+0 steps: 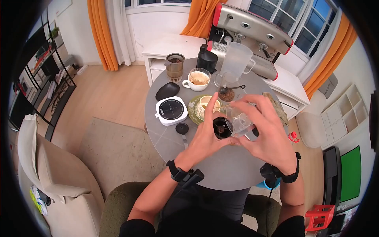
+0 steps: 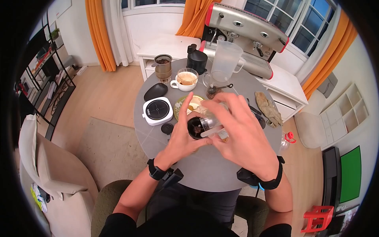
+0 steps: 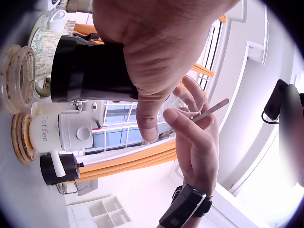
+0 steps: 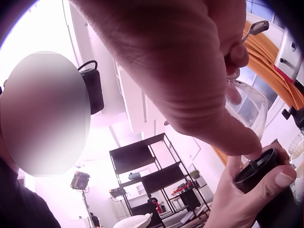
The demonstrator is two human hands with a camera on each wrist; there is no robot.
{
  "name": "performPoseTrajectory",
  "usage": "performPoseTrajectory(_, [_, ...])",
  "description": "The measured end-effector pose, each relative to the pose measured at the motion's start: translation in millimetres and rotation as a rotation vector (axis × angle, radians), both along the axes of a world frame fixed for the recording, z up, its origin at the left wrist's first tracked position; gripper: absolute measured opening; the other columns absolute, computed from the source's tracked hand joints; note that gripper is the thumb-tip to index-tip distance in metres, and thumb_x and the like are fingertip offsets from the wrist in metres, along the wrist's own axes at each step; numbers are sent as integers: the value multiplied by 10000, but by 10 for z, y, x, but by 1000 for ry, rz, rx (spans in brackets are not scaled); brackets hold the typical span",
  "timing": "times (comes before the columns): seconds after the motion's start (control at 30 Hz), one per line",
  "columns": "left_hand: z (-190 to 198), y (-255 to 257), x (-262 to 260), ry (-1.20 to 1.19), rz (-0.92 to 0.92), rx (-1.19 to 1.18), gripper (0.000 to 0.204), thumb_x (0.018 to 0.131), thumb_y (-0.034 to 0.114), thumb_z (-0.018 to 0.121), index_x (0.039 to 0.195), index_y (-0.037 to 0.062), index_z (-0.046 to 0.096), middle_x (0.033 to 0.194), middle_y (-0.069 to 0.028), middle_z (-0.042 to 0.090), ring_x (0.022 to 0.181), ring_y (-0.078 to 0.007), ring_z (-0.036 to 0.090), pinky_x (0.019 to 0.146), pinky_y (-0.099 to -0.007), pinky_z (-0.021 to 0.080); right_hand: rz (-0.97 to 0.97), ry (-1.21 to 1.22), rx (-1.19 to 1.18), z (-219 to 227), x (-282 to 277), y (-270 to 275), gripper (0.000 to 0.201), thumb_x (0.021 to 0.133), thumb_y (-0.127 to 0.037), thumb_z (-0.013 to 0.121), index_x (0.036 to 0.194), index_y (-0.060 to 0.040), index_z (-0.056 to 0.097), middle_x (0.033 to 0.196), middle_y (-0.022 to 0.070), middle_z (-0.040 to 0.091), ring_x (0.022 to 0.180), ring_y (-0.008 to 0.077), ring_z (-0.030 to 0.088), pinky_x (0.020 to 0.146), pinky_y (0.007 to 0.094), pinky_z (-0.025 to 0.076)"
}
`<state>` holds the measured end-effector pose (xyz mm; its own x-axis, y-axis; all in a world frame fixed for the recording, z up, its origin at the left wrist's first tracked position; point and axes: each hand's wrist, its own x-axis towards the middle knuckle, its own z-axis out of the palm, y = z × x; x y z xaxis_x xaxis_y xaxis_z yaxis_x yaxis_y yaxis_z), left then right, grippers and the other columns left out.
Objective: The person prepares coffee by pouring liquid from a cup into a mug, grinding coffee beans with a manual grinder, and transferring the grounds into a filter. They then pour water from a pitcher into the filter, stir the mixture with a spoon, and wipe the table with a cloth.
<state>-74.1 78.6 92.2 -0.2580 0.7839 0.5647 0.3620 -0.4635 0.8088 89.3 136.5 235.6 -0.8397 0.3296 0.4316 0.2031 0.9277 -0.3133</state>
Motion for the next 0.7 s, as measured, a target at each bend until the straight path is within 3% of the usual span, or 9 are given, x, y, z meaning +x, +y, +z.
performPoseTrajectory(0.1, [31,-6,-20,11,24,35,1412,700,212,1002,1684,90,-3,1096,-103,694,1055,-262,691,961,-404,544,-105,99,-182,19,64,-60,682,716,-7,864,1351,-54,619,1308,129,588,1077,300,625,869,432,567])
performPoseTrajectory(0.3, [128,18,-109,-64,45,24,1373,706,220,1004,1676,61,46,1052,-97,694,1051,-234,686,989,-385,528,-353,129,-358,-177,323,-89,728,701,-153,941,1345,-27,624,1106,53,675,833,130,592,792,297,539])
performPoseTrajectory(0.4, [231,10,-138,-42,82,35,1357,713,221,1004,1673,58,58,1039,-97,696,1045,-227,686,984,-376,530,-377,301,-470,-537,405,-98,740,689,-183,950,1335,-19,627,1008,16,679,769,88,507,733,236,473])
performPoseTrajectory(0.5, [269,18,-155,-29,87,48,1318,733,149,989,1671,68,67,1040,-77,692,1006,-174,679,955,-337,542,-440,366,-585,-668,505,-164,727,702,-182,947,1329,-6,625,976,-2,673,743,64,452,674,240,430])
performPoseTrajectory(0.6, [328,17,-142,-78,70,29,1284,750,84,970,1669,73,73,1031,-62,688,956,-142,679,913,-308,558,-549,278,-600,-570,552,-293,731,701,-181,950,1328,4,623,997,-6,677,739,49,420,638,241,392])
performPoseTrajectory(0.7, [447,9,-116,-105,59,43,1253,762,41,950,1668,70,85,1019,-61,688,922,-134,682,879,-296,571,-510,227,-642,-702,528,-348,731,701,-175,951,1328,12,624,1025,12,688,728,64,408,623,250,383])
